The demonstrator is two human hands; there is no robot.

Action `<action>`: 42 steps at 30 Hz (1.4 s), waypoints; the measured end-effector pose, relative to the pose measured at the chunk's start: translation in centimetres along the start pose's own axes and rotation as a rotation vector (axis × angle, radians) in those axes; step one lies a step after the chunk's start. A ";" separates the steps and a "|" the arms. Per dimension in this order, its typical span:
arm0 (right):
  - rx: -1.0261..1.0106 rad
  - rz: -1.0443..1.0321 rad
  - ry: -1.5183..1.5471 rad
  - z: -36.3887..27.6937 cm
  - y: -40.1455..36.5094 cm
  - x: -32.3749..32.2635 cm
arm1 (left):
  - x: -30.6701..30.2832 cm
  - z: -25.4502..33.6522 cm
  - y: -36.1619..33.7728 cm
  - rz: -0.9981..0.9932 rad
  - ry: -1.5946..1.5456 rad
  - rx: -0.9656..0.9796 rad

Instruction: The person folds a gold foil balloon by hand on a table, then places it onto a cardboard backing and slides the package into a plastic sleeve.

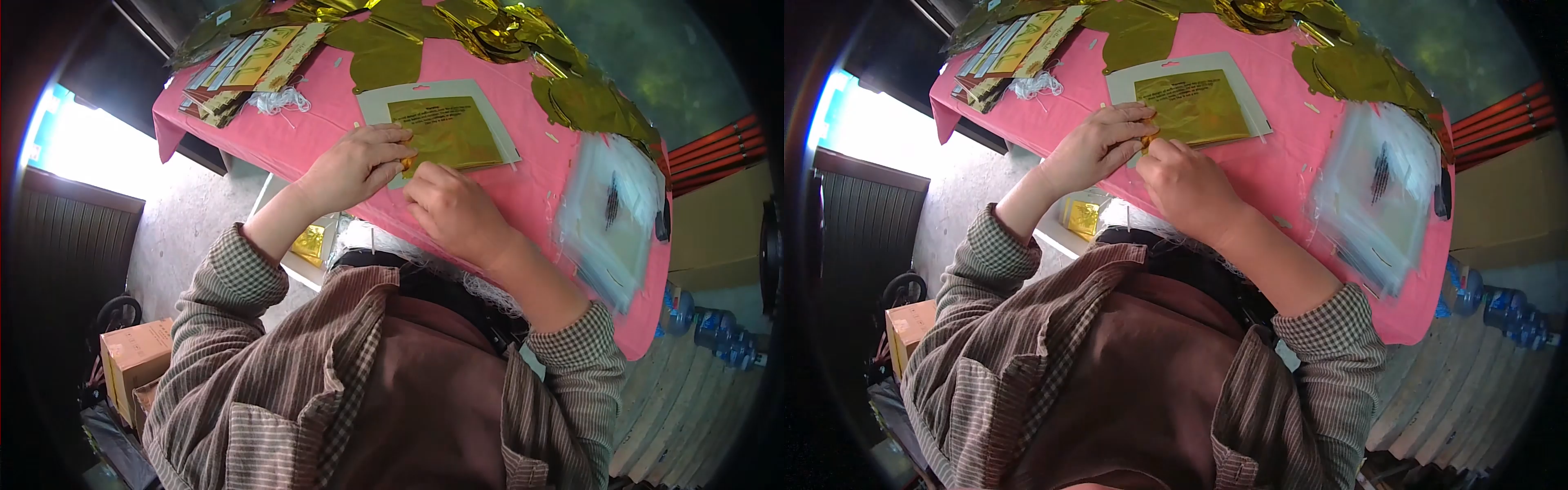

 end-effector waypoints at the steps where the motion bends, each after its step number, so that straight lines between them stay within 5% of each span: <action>1: 0.000 -0.001 0.001 0.0 0.2 0.0 | -0.1 0.0 0.0 0.004 0.006 -0.003; 7: -0.050 -0.101 -0.135 0.1 0.6 1.1 | -0.1 0.7 -0.2 -0.024 0.098 0.035; 13: -0.064 -0.116 0.074 1.4 -1.6 -1.6 | -0.1 0.7 -0.3 -0.098 0.091 -0.012; 18: 0.319 0.388 0.743 4.7 -5.5 -11.6 | -0.2 0.8 -0.3 -0.106 0.093 -0.011; 24: 0.267 0.942 0.742 6.1 -10.1 -23.3 | -0.2 0.7 -0.4 -0.106 0.079 -0.001; 28: 0.148 0.850 0.763 5.3 -11.7 -25.3 | -0.3 0.7 -0.5 -0.100 0.082 0.016; 31: 0.565 0.653 0.105 4.2 -10.4 -22.5 | -0.4 0.9 -0.4 -0.101 0.105 0.028; 33: 0.506 0.409 -0.182 4.1 -9.2 -19.7 | -0.7 1.5 -0.4 -0.045 0.104 0.057; 37: 0.588 0.085 0.047 5.6 -7.6 -13.8 | -1.1 2.8 -1.1 0.042 0.126 0.157; 40: 0.362 -0.024 -0.329 7.5 -6.8 -11.0 | -1.1 4.2 -1.4 0.025 0.195 0.160; 42: 0.387 -0.078 -0.361 8.7 -6.2 -9.6 | -0.6 4.5 -1.7 0.024 0.204 0.159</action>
Point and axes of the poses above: each hand's wrist, its own y-axis towards the middle knuckle, its own x-axis out of the palm, z = x × y, the point moved 5 cm from there along y, towards the middle knuckle, and after that the axes turned 1 degree about -x, right-handed, at the moved point
